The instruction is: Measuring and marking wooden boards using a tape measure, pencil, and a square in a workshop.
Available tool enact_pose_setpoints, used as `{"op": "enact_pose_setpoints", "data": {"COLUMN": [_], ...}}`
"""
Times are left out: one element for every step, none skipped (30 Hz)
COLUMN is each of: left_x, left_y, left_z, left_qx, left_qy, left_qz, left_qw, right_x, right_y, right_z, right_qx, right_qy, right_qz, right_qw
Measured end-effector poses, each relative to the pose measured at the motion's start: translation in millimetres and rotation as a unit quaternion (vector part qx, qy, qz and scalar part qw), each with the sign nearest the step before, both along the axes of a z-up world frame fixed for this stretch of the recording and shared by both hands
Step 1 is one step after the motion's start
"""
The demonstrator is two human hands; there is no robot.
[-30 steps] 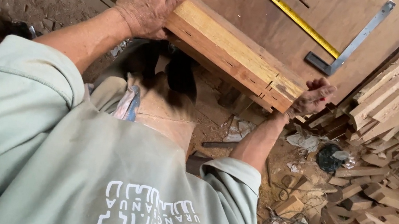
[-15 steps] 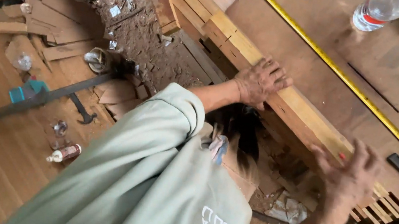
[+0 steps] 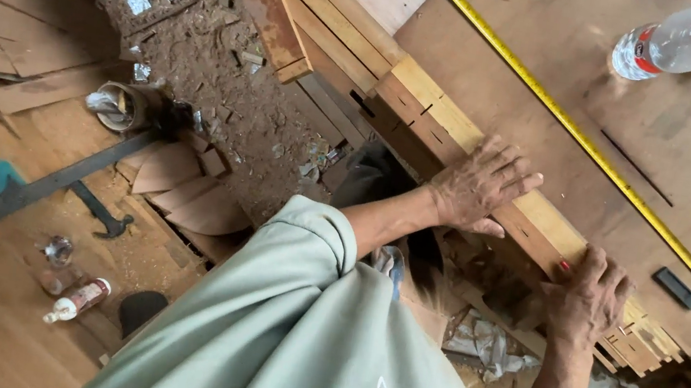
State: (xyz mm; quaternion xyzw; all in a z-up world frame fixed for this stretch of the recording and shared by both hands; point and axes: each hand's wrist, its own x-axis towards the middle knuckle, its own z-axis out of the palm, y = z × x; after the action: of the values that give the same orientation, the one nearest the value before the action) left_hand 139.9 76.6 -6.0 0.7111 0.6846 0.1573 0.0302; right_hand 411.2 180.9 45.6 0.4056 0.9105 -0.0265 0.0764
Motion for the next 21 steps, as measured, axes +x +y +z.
{"op": "enact_pose_setpoints", "data": {"left_x": [-9,-20,-30,-47,-63,-77,-94,-111,-128,-136,-144,-152,-149,-146,-142,-141,-140,-136,-139,-139,-138], "left_y": [-9,-18,-27,-39,-51,-63,-72,-85,-97,-108,-119,-128,-130,-130,-130,-129,-127,-123,-120,-115,-110], "left_z": [4,8,12,17,22,25,19,14,8,2,-4,-9,-16,-23,-29,-31,-34,-36,-32,-28,-25], "left_qx": [0.003,0.031,0.059,0.063,0.115,0.166,0.169,0.168,0.165,0.165,0.121,0.079,0.08,0.08,0.079,0.082,0.071,0.061,0.065,0.094,0.122], "left_qy": [-0.006,-0.019,-0.032,-0.034,-0.063,-0.093,-0.098,-0.07,-0.043,-0.046,-0.052,-0.056,-0.059,-0.051,-0.043,-0.046,-0.031,-0.019,-0.026,-0.014,-0.003], "left_qz": [0.0,0.023,0.047,0.045,0.086,0.125,0.125,0.184,0.241,0.24,0.252,0.262,0.259,0.238,0.216,0.212,0.202,0.189,0.183,0.185,0.187], "left_qw": [1.0,0.999,0.997,0.996,0.988,0.974,0.973,0.966,0.955,0.956,0.959,0.96,0.961,0.967,0.972,0.973,0.976,0.98,0.981,0.978,0.975], "right_x": [0,-1,-1,-1,-1,1,-7,-14,-21,-21,-20,-19,-16,-13,-9,-13,-17,-18,-33,-45,-56], "right_y": [0,0,0,0,-1,-1,-3,-7,-11,-10,-10,-9,-8,-7,-5,-7,-7,-8,-15,-23,-30], "right_z": [1,1,1,0,-2,-3,4,10,15,13,12,10,7,5,3,5,7,13,24,37,49], "right_qx": [0.003,0.001,-0.002,0.002,0.006,0.01,0.014,0.012,0.01,0.011,0.012,0.013,0.015,0.022,0.029,0.033,0.015,-0.001,0.005,0.015,0.026], "right_qy": [-0.006,-0.015,-0.024,-0.026,-0.022,-0.019,-0.023,-0.005,0.013,0.01,-0.001,-0.01,-0.012,-0.017,-0.023,-0.026,-0.022,-0.022,-0.028,0.045,0.116], "right_qz": [0.0,-0.007,-0.013,-0.014,-0.015,-0.016,-0.017,-0.019,-0.021,-0.023,-0.031,-0.039,-0.042,-0.031,-0.02,-0.024,-0.03,-0.039,-0.046,-0.026,-0.005], "right_qw": [1.0,1.0,1.0,1.0,1.0,1.0,0.999,1.0,1.0,1.0,0.999,0.999,0.999,0.999,0.999,0.999,0.999,0.999,0.999,0.999,0.993]}}
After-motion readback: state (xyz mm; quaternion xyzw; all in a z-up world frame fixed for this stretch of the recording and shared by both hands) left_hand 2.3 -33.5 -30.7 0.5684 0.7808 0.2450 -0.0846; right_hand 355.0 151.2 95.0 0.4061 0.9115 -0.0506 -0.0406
